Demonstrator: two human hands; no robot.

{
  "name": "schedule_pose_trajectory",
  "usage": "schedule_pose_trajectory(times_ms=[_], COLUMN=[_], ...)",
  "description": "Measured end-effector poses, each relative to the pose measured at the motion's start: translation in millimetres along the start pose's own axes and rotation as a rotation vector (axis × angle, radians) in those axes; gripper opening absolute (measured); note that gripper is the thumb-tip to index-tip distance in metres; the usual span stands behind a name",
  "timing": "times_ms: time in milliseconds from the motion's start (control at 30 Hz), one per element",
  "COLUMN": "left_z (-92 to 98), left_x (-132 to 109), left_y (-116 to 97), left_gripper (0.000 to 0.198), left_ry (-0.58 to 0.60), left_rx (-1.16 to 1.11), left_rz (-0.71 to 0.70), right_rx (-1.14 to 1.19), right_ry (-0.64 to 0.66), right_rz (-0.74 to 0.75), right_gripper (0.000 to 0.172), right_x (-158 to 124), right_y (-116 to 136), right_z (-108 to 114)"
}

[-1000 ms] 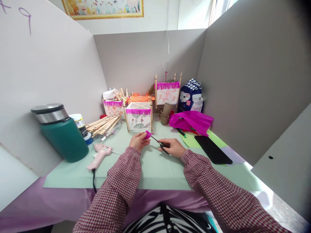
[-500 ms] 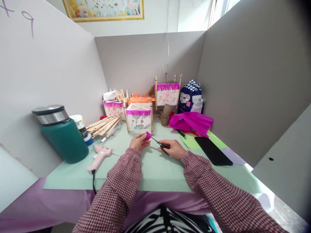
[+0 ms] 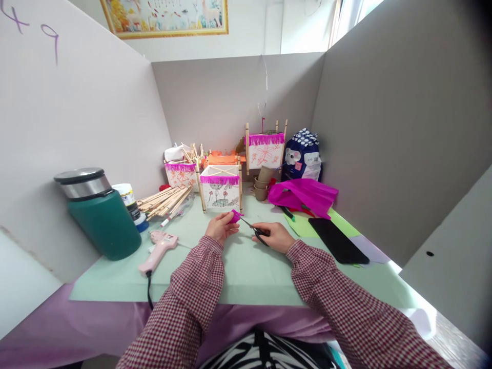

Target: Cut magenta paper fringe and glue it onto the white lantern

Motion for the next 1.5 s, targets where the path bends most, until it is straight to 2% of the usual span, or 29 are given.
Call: schedule_pose_trajectory(times_ms=[300,1500], left_z=[1.8,-0.2], left_x=[-1.6,-0.1], left_y=[-0.9,1.1], left_gripper=[0.020,0.010], left_ry=[-0.039,-0.001], left_rx=[0.020,0.042], left_rz=[0.009,0.009], right_rx=[0.023,0.001], right_ry=[0.011,-0.010], right_rz=[-0.006,-0.001], right_gripper=[0.042,0.043], right_x=[0.0,1.2], right_y=[-2.9,-2.1], right_z=[-1.7,-1.0])
Point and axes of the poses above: each hand's wrist, its own x-axis towards the middle knuckle, its own z-axis out of the back of the hand, y = z × x, the point moved 7 cm from there along x, towards the middle knuckle, and after that the axes turned 14 degrees about -y, right-handed, at the moved point
